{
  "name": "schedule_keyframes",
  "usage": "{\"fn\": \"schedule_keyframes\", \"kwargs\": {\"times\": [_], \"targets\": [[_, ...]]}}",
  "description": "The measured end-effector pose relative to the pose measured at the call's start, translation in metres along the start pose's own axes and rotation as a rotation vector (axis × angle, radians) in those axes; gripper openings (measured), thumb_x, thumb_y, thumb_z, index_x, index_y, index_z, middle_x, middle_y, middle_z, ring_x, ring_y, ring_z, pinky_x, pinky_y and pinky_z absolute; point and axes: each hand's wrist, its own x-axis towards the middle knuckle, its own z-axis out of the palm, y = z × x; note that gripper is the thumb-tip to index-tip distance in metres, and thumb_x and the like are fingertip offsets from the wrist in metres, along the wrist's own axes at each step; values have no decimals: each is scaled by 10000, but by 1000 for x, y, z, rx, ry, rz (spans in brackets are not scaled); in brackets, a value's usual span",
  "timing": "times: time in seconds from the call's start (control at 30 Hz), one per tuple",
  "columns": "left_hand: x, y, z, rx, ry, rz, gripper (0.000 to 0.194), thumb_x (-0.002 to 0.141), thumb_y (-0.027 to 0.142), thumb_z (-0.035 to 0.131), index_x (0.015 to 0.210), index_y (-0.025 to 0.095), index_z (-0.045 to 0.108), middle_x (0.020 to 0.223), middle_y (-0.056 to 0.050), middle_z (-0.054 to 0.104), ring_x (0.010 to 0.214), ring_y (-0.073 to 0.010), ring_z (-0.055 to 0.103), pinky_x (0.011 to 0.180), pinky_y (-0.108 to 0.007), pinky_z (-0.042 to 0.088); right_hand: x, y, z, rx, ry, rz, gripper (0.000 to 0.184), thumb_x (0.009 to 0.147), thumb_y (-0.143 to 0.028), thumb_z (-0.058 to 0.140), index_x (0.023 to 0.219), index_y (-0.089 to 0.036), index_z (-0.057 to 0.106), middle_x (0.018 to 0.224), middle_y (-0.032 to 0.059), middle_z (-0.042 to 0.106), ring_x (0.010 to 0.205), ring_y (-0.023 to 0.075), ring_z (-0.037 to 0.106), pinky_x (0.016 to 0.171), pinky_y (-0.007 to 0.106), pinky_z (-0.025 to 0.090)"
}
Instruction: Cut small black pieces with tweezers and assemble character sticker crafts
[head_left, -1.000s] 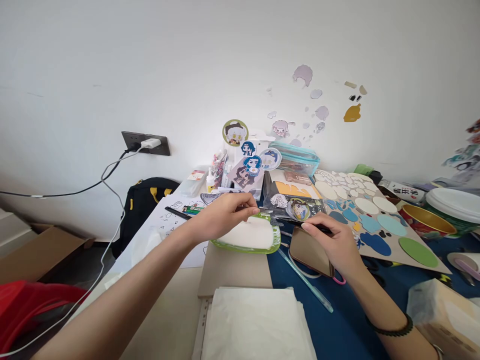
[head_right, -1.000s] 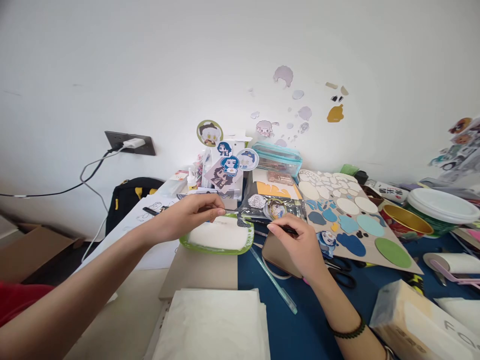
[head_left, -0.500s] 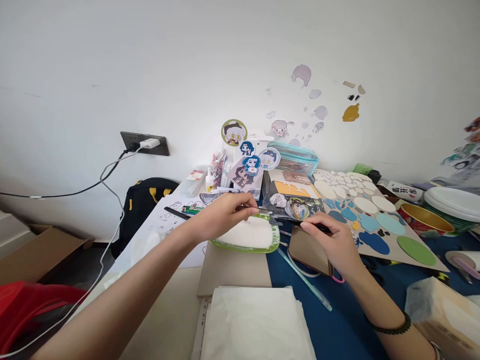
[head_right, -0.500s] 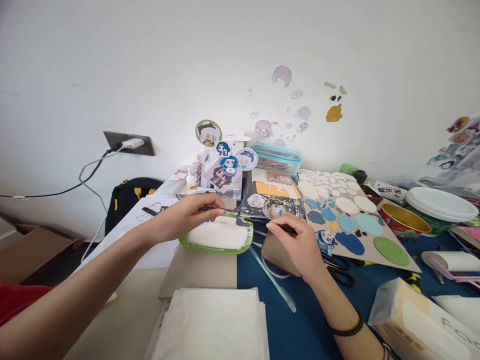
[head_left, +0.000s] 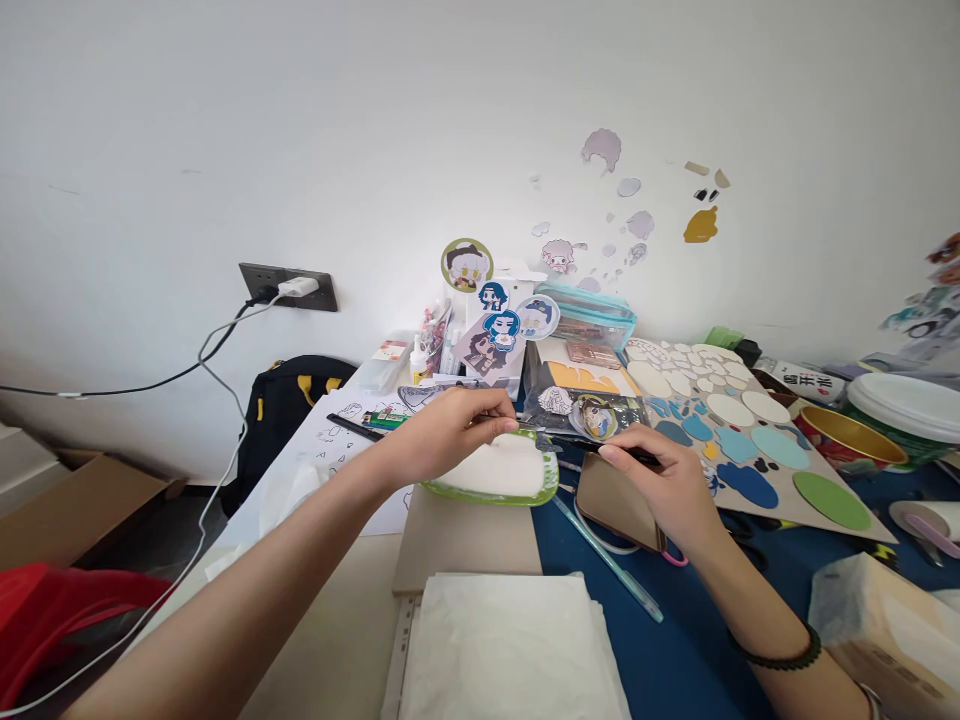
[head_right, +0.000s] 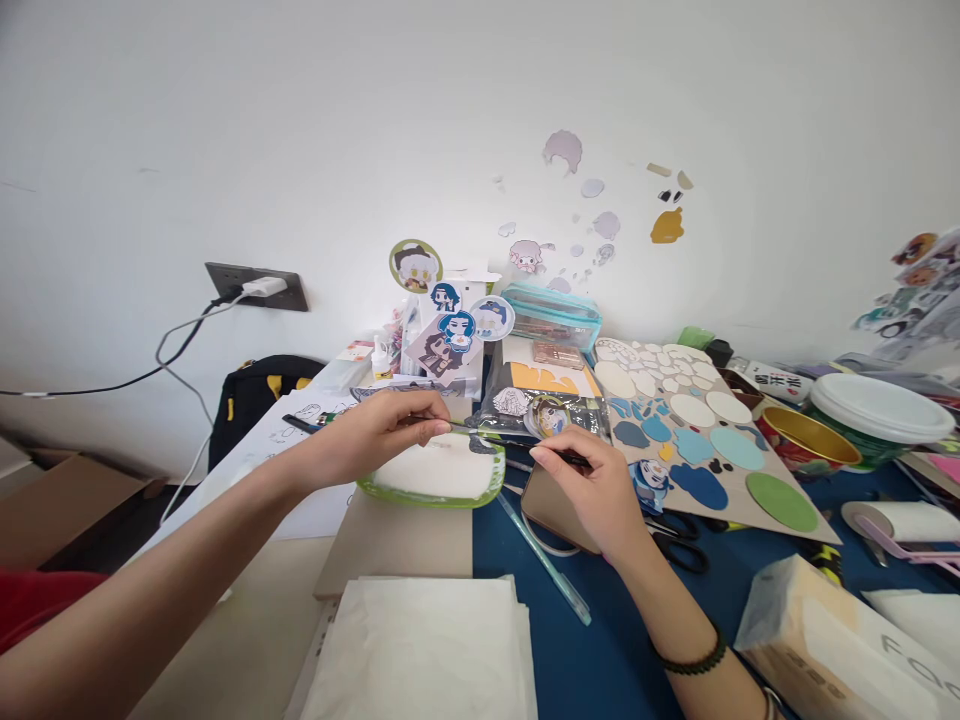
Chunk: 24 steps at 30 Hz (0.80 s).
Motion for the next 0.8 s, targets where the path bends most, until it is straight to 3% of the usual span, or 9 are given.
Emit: {"fn": "schedule_keyframes", "kwargs": {"times": [0.43, 0.8], "targets": [[0, 0, -2, 105, -20, 16, 246, 901, 337, 385, 752, 196, 520, 630, 38, 472, 584, -102, 392, 542, -230, 275, 4, 2, -12, -81, -77, 6, 170, 809, -378, 592, 746, -237, 661, 780, 25, 625, 735, 172, 544, 629, 269, 420], [0, 0, 1, 217, -73, 87, 271, 908, 344, 378, 744, 190, 527, 706, 6, 569, 616, -121, 457, 571, -236, 302, 3, 3, -6, -107, -197, 32, 215, 802, -424, 581, 763, -234, 673, 791, 43, 635, 755, 196, 571, 619, 297, 426]]}}
